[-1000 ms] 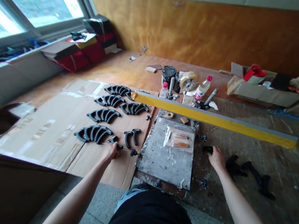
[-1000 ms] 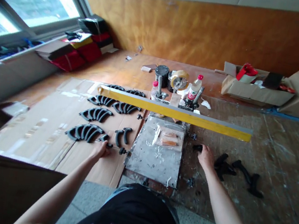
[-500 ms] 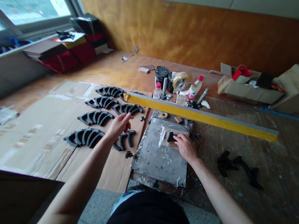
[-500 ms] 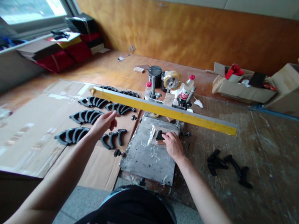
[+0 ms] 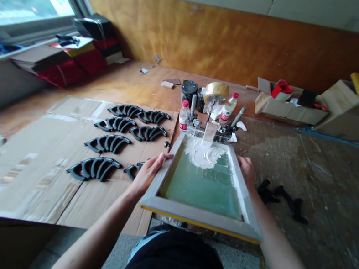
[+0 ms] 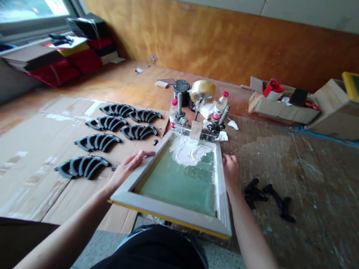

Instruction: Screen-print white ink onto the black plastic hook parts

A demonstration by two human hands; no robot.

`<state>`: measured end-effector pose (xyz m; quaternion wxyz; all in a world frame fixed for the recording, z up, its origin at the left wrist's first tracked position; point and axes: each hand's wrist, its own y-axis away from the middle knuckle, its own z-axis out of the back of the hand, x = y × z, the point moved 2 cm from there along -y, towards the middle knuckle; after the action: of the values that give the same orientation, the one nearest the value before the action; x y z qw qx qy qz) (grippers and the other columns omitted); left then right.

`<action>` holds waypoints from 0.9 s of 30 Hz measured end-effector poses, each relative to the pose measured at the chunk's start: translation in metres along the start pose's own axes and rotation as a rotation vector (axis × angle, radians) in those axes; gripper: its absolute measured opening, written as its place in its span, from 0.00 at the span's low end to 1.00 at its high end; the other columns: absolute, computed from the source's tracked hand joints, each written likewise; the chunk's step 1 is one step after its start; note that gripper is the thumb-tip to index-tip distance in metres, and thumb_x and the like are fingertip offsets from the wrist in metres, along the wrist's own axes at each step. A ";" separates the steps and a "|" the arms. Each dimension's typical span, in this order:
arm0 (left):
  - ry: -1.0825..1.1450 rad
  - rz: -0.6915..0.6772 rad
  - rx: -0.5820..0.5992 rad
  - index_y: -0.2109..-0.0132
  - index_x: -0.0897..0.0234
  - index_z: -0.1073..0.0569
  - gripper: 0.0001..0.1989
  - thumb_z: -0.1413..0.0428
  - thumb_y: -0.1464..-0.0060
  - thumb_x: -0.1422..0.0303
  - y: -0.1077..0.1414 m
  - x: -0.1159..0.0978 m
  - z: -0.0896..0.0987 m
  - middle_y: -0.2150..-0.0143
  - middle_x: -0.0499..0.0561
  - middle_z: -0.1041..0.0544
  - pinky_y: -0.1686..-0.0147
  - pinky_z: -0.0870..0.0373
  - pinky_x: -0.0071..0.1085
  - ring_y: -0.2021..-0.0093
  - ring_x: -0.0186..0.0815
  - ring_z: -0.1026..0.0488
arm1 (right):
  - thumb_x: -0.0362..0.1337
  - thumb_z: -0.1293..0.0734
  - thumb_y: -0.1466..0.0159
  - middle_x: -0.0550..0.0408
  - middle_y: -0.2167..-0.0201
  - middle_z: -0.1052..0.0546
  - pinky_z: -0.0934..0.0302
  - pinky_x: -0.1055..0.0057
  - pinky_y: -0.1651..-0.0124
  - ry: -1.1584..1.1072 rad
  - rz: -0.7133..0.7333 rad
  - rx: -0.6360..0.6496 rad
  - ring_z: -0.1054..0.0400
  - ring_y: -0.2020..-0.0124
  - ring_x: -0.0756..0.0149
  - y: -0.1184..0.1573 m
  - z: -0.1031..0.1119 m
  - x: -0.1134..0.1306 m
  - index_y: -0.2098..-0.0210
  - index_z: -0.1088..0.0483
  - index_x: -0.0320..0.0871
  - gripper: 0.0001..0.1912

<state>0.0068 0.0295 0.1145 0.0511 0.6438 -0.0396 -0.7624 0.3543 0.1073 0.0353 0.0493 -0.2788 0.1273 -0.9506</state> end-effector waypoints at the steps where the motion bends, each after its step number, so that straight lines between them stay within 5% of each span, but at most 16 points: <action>1: -0.008 0.059 0.011 0.47 0.65 0.25 0.31 0.48 0.46 0.45 0.004 0.018 -0.001 0.58 0.54 0.21 0.60 0.29 0.31 0.57 0.43 0.26 | 0.35 0.45 0.33 0.41 0.54 0.29 0.41 0.50 0.44 0.004 -0.005 -0.059 0.36 0.49 0.52 -0.010 0.007 -0.001 0.47 0.31 0.37 0.19; 4: 0.009 0.196 0.038 0.35 0.62 0.36 0.38 0.44 0.49 0.49 0.008 0.071 -0.008 0.64 0.52 0.21 0.66 0.29 0.31 0.63 0.41 0.25 | 0.38 0.37 0.36 0.40 0.43 0.37 0.48 0.49 0.37 0.004 0.181 -0.163 0.44 0.40 0.49 -0.041 0.007 0.029 0.39 0.39 0.40 0.26; 6: -0.037 0.220 0.037 0.33 0.61 0.41 0.38 0.45 0.47 0.51 0.006 0.097 -0.013 0.63 0.51 0.21 0.66 0.29 0.31 0.64 0.40 0.25 | 0.38 0.32 0.39 0.42 0.40 0.39 0.49 0.50 0.36 0.017 0.345 -0.107 0.46 0.38 0.49 -0.058 -0.007 0.061 0.37 0.43 0.42 0.32; 9: -0.106 0.211 0.030 0.34 0.61 0.39 0.34 0.47 0.44 0.52 0.001 0.116 -0.016 0.57 0.52 0.21 0.59 0.29 0.32 0.58 0.41 0.24 | 0.33 0.33 0.39 0.44 0.53 0.30 0.40 0.57 0.46 0.121 0.399 0.041 0.38 0.49 0.53 -0.066 -0.034 0.092 0.48 0.34 0.41 0.19; 12: -0.101 0.168 0.019 0.37 0.61 0.34 0.31 0.47 0.44 0.52 -0.001 0.119 -0.016 0.46 0.53 0.24 0.48 0.32 0.33 0.48 0.43 0.27 | 0.28 0.36 0.39 0.48 0.65 0.27 0.38 0.65 0.55 0.238 0.410 0.160 0.36 0.59 0.58 -0.048 -0.045 0.098 0.63 0.31 0.42 0.05; 17: -0.060 0.173 0.015 0.37 0.62 0.34 0.31 0.47 0.43 0.53 0.001 0.118 -0.017 0.40 0.54 0.28 0.41 0.37 0.35 0.41 0.43 0.32 | 0.24 0.39 0.41 0.49 0.67 0.27 0.41 0.66 0.58 0.199 0.729 0.359 0.36 0.60 0.59 -0.002 -0.018 0.092 0.67 0.31 0.41 0.09; 20: -0.069 0.174 0.016 0.37 0.63 0.35 0.31 0.47 0.43 0.53 0.001 0.117 -0.018 0.41 0.55 0.28 0.42 0.37 0.36 0.41 0.44 0.31 | 0.23 0.39 0.43 0.53 0.70 0.28 0.42 0.69 0.60 0.120 0.822 0.475 0.36 0.63 0.62 0.000 -0.004 0.094 0.70 0.31 0.42 0.10; 24: -0.053 0.172 0.015 0.38 0.64 0.33 0.31 0.46 0.44 0.52 0.002 0.112 -0.017 0.43 0.55 0.26 0.46 0.33 0.34 0.45 0.44 0.29 | 0.23 0.39 0.41 0.52 0.68 0.27 0.41 0.68 0.59 0.121 0.688 0.328 0.35 0.61 0.61 -0.006 -0.015 0.096 0.68 0.29 0.42 0.10; 27: -0.037 0.202 0.037 0.37 0.66 0.35 0.33 0.47 0.44 0.51 0.003 0.110 -0.017 0.48 0.56 0.23 0.54 0.29 0.33 0.51 0.43 0.25 | 0.24 0.41 0.39 0.47 0.63 0.26 0.40 0.65 0.55 0.139 0.731 0.249 0.36 0.55 0.57 0.011 -0.026 0.094 0.61 0.28 0.39 0.12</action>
<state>0.0055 0.0124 0.0049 0.1149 0.6230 -0.1194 -0.7644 0.2614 0.0865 0.0595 0.4093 -0.1418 0.1051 -0.8952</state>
